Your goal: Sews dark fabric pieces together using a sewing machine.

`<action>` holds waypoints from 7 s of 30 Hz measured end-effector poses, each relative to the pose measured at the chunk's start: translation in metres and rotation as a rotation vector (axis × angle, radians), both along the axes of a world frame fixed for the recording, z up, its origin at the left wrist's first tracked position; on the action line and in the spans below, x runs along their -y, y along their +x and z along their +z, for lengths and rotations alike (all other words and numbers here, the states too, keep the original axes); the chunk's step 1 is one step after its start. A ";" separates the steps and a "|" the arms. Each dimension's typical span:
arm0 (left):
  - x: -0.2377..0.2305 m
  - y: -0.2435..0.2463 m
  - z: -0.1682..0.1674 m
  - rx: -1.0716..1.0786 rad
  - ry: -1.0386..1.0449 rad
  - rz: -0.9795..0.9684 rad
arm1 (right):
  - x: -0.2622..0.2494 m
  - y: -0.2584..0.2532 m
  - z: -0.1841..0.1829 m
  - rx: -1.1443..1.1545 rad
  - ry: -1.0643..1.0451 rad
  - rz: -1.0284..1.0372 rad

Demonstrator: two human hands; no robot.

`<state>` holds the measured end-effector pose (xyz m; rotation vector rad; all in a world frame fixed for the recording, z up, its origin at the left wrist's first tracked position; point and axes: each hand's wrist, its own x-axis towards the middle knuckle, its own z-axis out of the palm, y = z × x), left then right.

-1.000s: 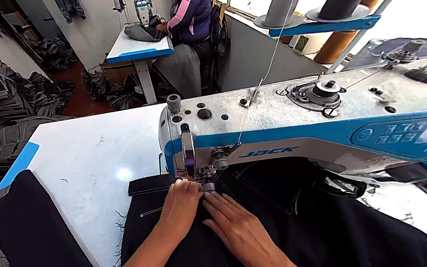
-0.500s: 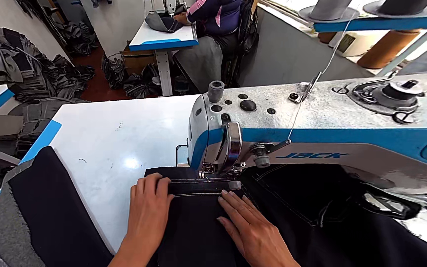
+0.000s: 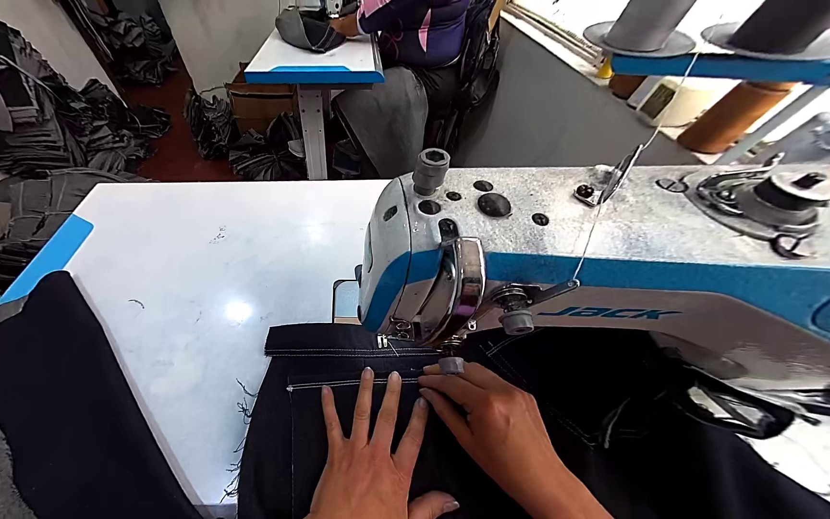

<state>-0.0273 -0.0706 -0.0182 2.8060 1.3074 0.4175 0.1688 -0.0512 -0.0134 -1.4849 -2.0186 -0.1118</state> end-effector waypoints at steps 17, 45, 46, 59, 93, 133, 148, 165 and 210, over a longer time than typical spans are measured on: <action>0.000 -0.001 0.002 -0.010 -0.036 -0.010 | 0.008 0.003 -0.012 -0.032 0.082 -0.010; -0.003 -0.003 0.004 -0.001 -0.071 -0.035 | -0.027 -0.001 0.009 0.058 -0.247 -0.040; -0.003 -0.003 0.005 0.000 -0.087 -0.032 | -0.026 -0.002 0.008 0.080 -0.237 -0.044; -0.010 -0.011 0.009 -0.017 -0.148 -0.057 | -0.026 -0.001 0.003 0.074 -0.220 -0.048; -0.008 -0.010 0.004 -0.014 -0.036 -0.047 | 0.010 -0.005 0.017 0.011 -0.045 -0.104; -0.007 -0.009 0.000 -0.031 -0.012 -0.041 | 0.023 -0.012 -0.019 -0.001 -0.002 -0.099; -0.007 -0.009 0.005 -0.034 -0.075 -0.036 | 0.031 -0.010 -0.023 0.081 0.007 -0.074; -0.022 -0.019 0.018 -0.113 -0.242 0.049 | 0.003 -0.020 -0.022 0.027 -0.014 -0.002; -0.050 -0.041 0.016 -0.101 -0.284 0.036 | -0.021 -0.035 -0.023 -0.014 0.024 0.041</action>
